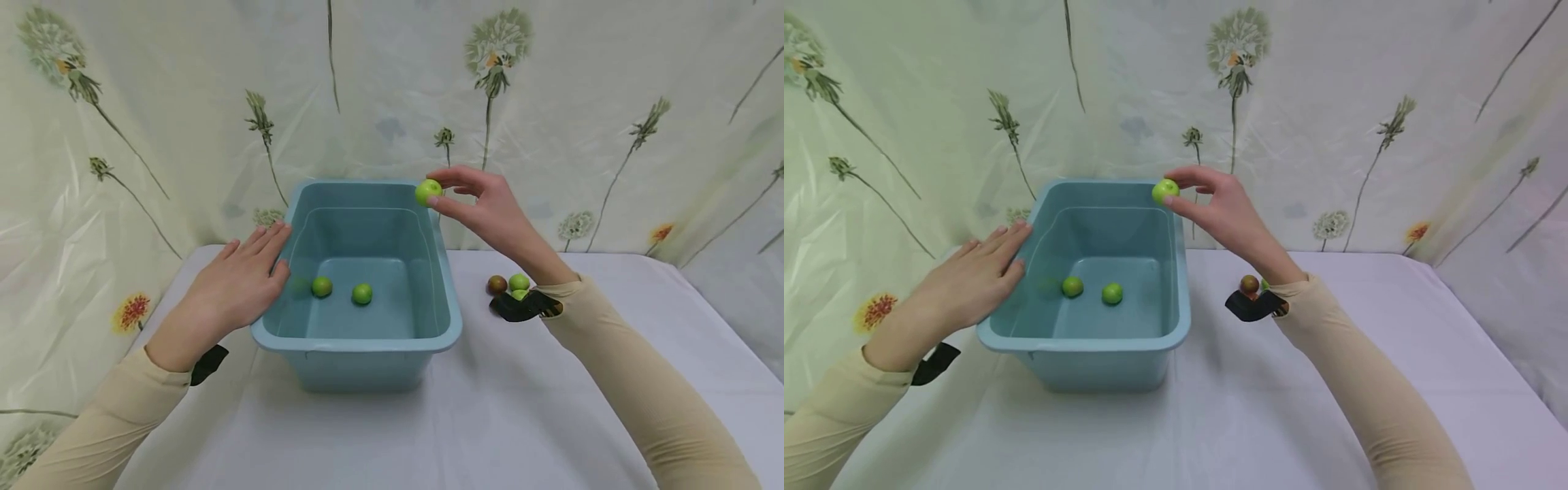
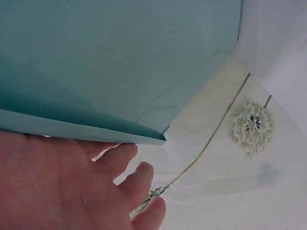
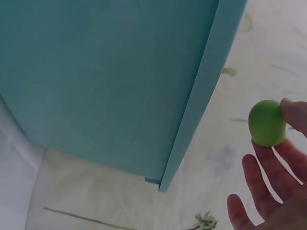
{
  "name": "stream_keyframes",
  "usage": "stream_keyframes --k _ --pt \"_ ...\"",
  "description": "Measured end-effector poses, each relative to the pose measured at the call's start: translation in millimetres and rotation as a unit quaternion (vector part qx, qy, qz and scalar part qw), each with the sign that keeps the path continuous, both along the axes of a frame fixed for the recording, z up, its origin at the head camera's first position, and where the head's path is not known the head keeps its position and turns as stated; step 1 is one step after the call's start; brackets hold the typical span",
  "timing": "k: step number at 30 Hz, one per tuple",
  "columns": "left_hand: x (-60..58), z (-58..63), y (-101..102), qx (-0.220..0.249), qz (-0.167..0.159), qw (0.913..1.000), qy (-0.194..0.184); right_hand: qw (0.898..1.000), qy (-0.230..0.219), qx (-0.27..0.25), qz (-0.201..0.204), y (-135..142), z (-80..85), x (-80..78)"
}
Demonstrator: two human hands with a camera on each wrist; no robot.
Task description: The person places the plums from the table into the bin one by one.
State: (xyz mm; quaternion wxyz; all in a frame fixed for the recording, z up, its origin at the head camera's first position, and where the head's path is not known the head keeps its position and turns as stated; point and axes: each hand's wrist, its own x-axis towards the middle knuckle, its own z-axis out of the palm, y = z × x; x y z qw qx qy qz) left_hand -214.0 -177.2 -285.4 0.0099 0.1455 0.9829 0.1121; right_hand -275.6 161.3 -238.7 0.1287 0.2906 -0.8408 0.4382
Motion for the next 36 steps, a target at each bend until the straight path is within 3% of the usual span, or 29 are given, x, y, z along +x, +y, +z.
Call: stream_keyframes --k 8,22,28,36 --pt "-1.7 -1.7 -1.3 0.004 -0.004 1.0 -0.004 0.999 0.015 0.025 0.035 -6.0 -14.8 -30.3" --pt "-0.6 -2.9 -2.1 0.016 -0.001 0.9999 0.0 0.989 0.001 0.105 0.105 -25.1 -8.3 -38.7" --pt "0.3 -3.2 -1.5 0.009 -0.003 0.9999 0.008 0.982 -0.025 0.137 0.127 -36.0 -14.1 -44.1" --pt "0.8 -3.8 -1.0 0.017 -0.003 0.9998 0.01 0.976 -0.063 0.169 0.125 -46.6 -27.3 -42.5"
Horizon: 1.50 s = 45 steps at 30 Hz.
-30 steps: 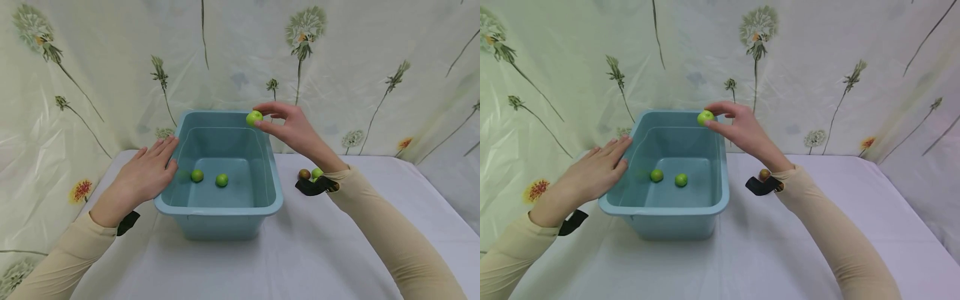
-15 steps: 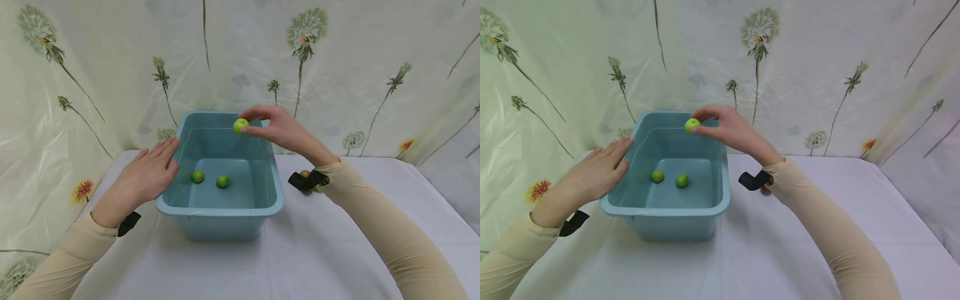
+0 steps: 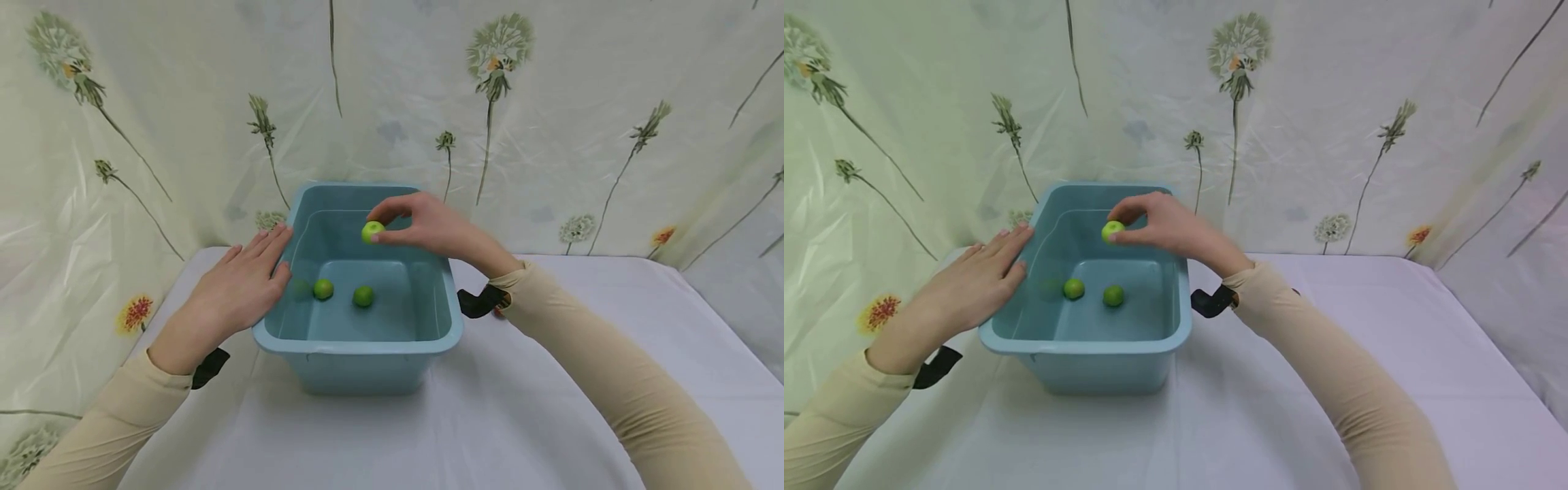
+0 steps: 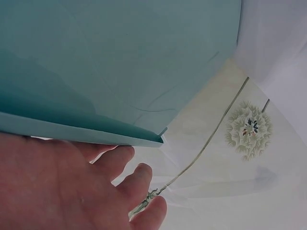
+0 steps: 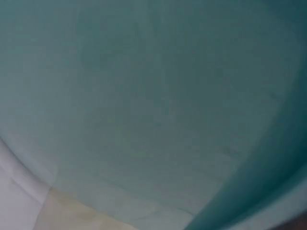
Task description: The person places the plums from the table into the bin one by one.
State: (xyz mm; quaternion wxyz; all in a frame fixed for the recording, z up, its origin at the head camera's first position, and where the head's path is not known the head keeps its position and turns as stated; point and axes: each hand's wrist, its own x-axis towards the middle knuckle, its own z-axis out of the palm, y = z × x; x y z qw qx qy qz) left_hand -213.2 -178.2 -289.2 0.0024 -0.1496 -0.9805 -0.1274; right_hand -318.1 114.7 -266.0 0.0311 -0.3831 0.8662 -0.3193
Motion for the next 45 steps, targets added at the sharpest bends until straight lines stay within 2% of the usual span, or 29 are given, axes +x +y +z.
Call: stream_keyframes --k 6,15,27,36,45 --pt "-0.5 -0.4 -0.2 -0.001 0.0 1.0 0.0 1.0 -0.01 0.021 0.017 -6.1 -10.3 3.2" --pt "-1.7 -0.9 -0.9 0.001 -0.002 1.0 -0.006 1.0 -0.005 0.012 0.016 -6.7 -13.3 4.0" --pt "-3.1 -0.6 -1.7 0.001 -0.006 1.0 -0.008 0.999 0.027 -0.045 0.01 0.4 -13.5 5.8" --pt "-2.7 0.8 -1.4 -0.001 -0.004 1.0 -0.009 0.995 0.047 -0.083 -0.027 28.5 -7.1 13.2" --pt "-2.0 0.0 -1.1 0.0 -0.003 0.9999 -0.012 0.989 0.034 -0.115 -0.088 56.9 -11.5 20.0"
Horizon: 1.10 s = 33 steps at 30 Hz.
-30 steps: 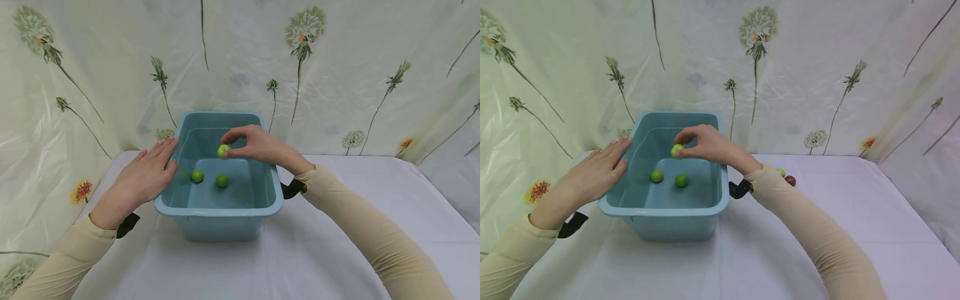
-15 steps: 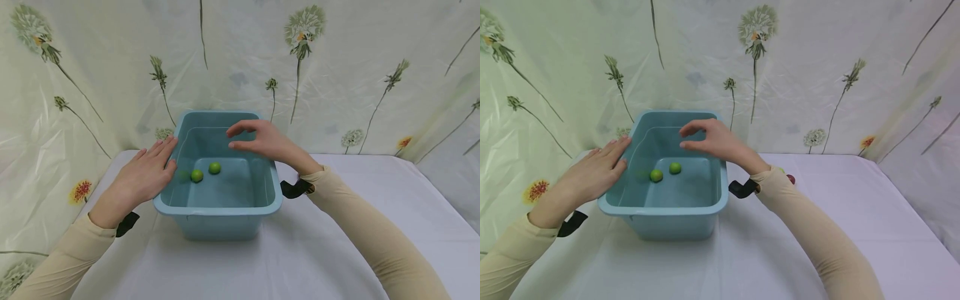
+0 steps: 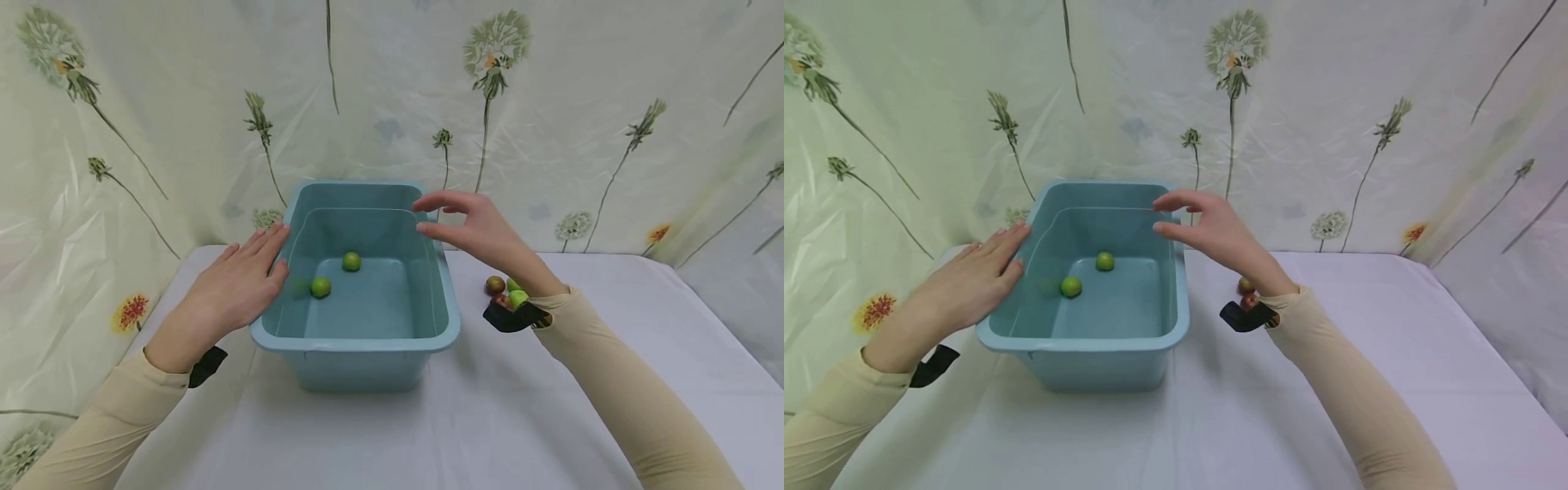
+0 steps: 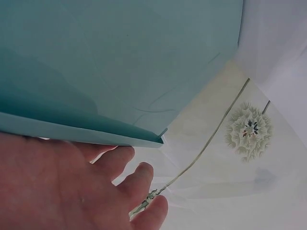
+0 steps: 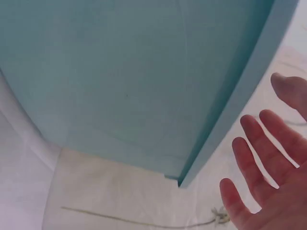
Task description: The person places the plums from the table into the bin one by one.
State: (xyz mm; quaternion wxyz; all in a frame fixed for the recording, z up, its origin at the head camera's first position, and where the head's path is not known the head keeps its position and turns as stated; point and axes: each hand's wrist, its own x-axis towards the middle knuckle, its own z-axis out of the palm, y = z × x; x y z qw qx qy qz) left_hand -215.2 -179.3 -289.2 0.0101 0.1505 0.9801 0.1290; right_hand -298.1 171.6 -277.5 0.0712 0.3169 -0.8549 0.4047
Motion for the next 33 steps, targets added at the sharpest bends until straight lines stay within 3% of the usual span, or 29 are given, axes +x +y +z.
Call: stream_keyframes --k 21,33 --pt "1.1 -0.6 0.8 0.007 -0.002 1.0 0.005 0.997 0.002 -0.025 -0.074 44.9 -17.4 6.1" --pt "0.7 -1.2 0.4 0.007 -0.005 0.9999 0.012 0.994 -0.032 -0.012 -0.106 72.3 -35.2 6.2"
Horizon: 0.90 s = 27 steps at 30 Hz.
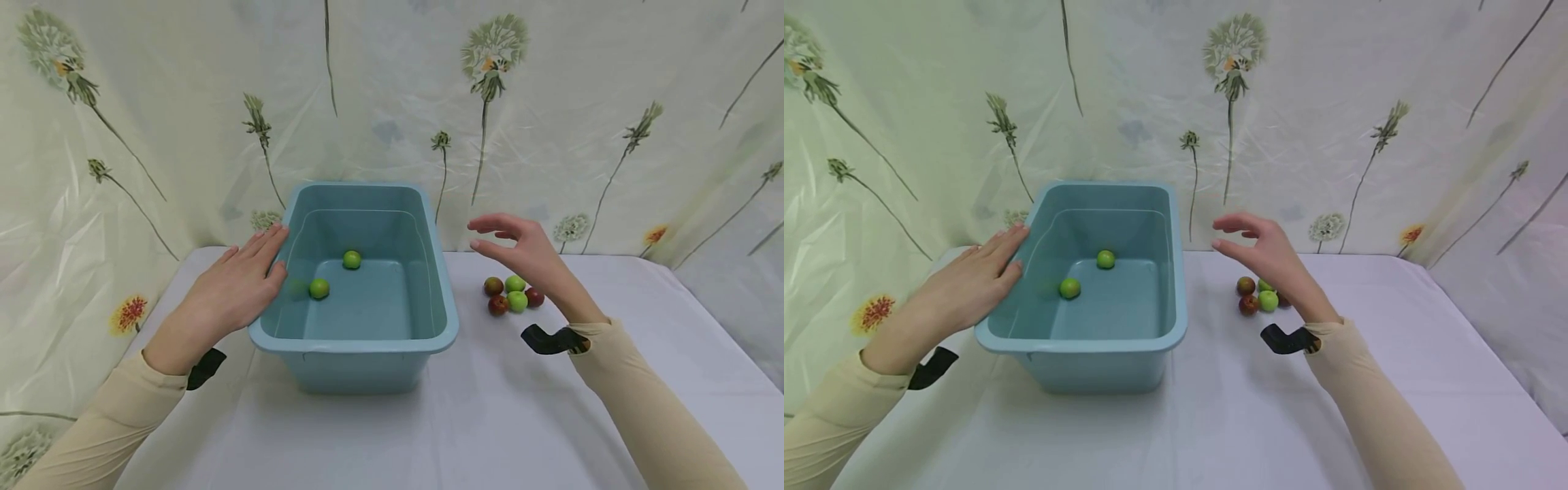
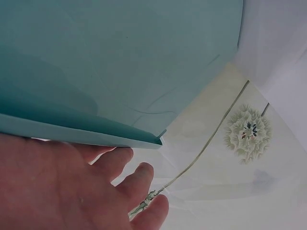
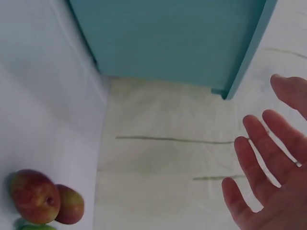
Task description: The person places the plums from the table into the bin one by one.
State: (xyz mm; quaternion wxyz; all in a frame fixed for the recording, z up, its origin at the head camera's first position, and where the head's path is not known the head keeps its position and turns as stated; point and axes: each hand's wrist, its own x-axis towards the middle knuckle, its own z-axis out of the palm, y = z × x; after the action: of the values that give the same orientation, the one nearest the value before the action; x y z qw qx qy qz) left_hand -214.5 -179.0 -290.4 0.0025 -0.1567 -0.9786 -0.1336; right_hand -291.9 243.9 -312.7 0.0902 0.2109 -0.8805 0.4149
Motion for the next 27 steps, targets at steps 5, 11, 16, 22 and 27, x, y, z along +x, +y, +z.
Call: stream_keyframes --k 5,11,16,22,27 --pt "-0.1 0.1 -0.2 -0.009 -0.006 0.9999 0.003 1.0 -0.015 0.007 -0.018 12.8 -8.6 -2.0" --pt "0.2 0.4 -0.8 -0.026 -0.009 0.9996 0.009 0.999 -0.026 0.021 -0.032 30.9 -18.6 -1.9" --pt "1.5 1.5 -1.1 -0.057 -0.021 0.9979 0.024 0.998 -0.029 0.036 -0.046 45.8 -25.9 -0.2" --pt "1.3 1.6 -0.5 -0.052 -0.016 0.9984 0.017 0.996 -0.025 0.057 -0.057 63.7 -34.7 0.8" --pt "0.9 1.3 0.2 -0.021 -0.002 0.9998 -0.004 0.994 -0.043 0.061 -0.075 76.3 -41.0 3.0"
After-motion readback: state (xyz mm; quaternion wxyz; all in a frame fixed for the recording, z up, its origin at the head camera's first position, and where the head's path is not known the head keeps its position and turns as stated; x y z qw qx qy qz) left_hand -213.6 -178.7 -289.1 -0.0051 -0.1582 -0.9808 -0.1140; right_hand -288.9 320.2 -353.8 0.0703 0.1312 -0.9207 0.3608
